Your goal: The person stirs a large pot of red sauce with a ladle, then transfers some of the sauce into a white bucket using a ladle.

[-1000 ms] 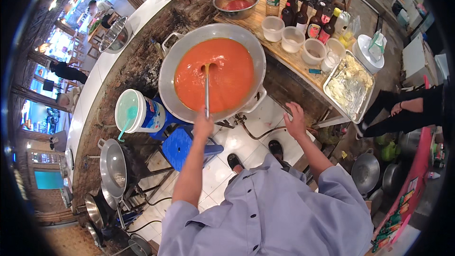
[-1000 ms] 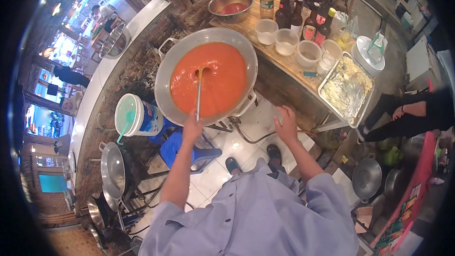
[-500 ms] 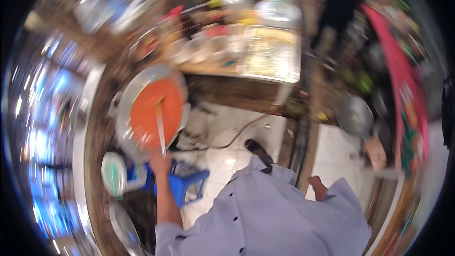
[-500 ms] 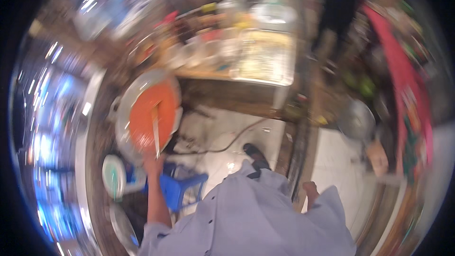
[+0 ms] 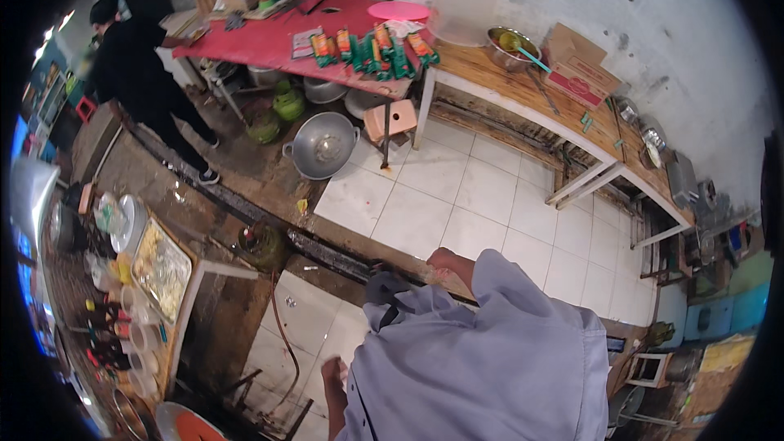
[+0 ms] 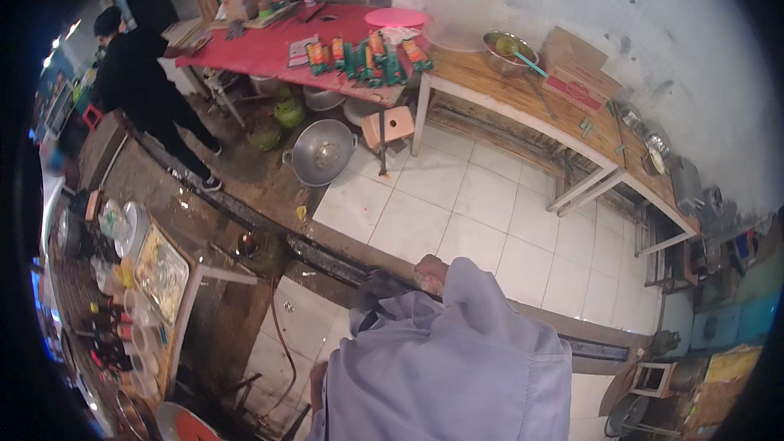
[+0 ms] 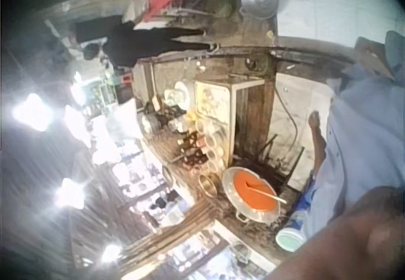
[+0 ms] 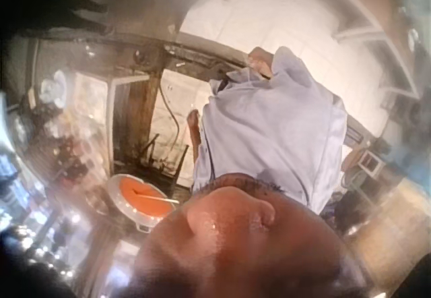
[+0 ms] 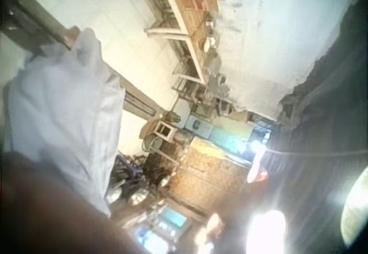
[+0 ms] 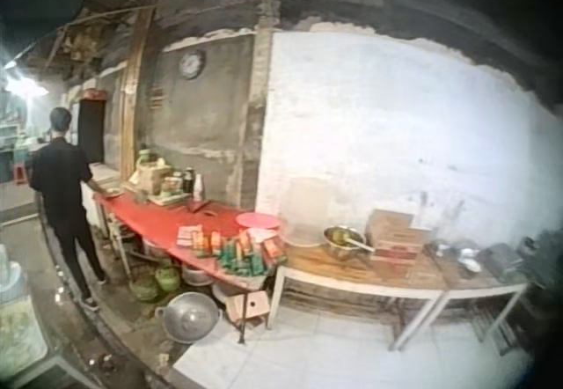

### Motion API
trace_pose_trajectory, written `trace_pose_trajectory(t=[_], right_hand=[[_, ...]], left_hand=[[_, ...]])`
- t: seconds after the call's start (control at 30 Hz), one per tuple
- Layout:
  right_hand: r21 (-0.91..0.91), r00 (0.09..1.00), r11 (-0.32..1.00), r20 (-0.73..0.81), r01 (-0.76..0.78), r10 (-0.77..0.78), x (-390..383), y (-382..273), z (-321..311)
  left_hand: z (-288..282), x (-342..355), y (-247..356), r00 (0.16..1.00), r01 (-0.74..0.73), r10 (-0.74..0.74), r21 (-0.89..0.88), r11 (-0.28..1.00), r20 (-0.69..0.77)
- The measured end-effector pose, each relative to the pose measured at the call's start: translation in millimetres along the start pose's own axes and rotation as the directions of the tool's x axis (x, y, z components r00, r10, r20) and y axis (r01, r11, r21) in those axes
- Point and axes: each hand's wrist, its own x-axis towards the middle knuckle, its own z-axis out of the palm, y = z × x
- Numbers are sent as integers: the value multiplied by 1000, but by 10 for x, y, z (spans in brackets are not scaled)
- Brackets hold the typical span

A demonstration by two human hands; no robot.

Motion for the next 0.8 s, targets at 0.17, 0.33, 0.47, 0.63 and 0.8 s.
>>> trace_pose_trajectory(t=[0.17, 0.33, 0.47, 0.63, 0.8], right_hand=[[341, 969, 913, -24, -225, 248, 376, 465, -778], [795, 922, 526, -384, 301, 53, 1102, 542, -2514], [860, 858, -5, -510, 511, -67, 1611, 19, -4851], [643, 780, -650, -613, 405, -121, 2513, -54, -6977], [481, 866, -822, -500, 306, 30, 2879, -340, -7850]], left_hand=[[495, -183, 437, 931, 362, -359, -46, 931, 61], [1369, 594, 1604, 897, 436, -438, 42, 899, 64], [2129, 1367, 2583, 889, 453, -458, 117, 884, 14], [2619, 1829, 3686, 882, 466, -467, 240, 852, -55], [2914, 2039, 4358, 875, 482, -476, 255, 838, -88]])
